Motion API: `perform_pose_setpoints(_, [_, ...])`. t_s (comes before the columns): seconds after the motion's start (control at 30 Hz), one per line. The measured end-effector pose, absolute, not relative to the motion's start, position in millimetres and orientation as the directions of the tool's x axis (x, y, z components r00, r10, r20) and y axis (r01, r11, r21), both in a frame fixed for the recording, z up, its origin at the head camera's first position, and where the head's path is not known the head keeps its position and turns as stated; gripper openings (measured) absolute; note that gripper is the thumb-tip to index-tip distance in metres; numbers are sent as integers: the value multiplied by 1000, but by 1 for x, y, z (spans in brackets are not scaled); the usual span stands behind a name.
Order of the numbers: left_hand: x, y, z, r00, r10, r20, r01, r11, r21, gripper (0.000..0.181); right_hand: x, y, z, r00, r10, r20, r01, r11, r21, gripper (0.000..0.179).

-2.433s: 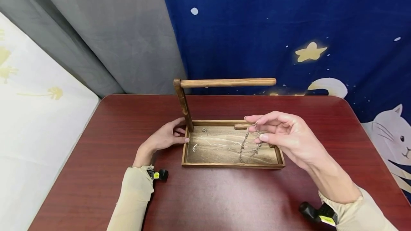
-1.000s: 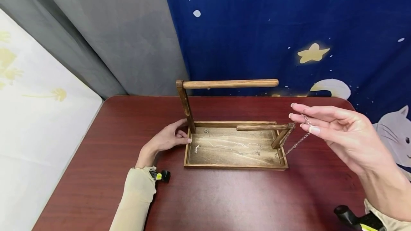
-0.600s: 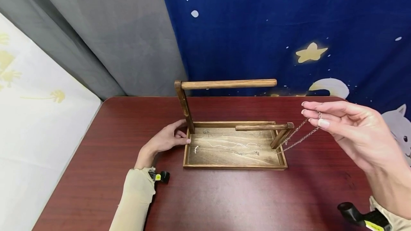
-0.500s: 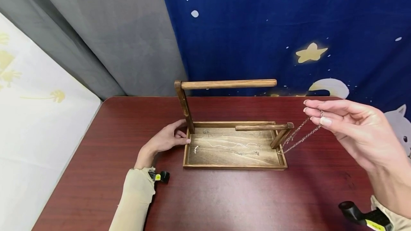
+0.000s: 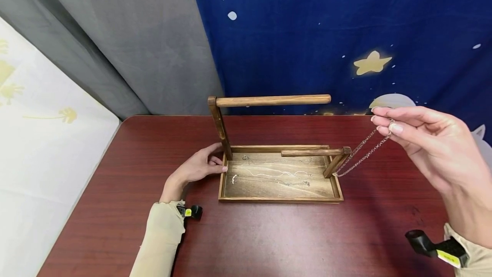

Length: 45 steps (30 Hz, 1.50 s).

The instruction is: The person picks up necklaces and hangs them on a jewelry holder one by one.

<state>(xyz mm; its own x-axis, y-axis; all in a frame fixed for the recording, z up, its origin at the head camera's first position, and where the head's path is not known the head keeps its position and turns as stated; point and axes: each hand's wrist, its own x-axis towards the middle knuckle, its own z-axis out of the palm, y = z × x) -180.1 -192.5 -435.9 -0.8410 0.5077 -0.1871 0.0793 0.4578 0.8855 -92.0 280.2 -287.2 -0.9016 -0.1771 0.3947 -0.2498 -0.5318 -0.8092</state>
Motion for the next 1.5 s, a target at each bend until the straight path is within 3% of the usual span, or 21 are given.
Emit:
perform_pose_setpoints(1.0, [-179, -193, -434, -846, 494, -199, 80, 487, 869, 81, -136, 264, -273, -918, -142, 369, -222, -586, -779, 33])
perform_pose_setpoints(1.5, [-179, -192, -433, -846, 497, -190, 80, 471, 878, 82, -149, 247, -261, -927, -187, 326, -195, -503, -842, 31])
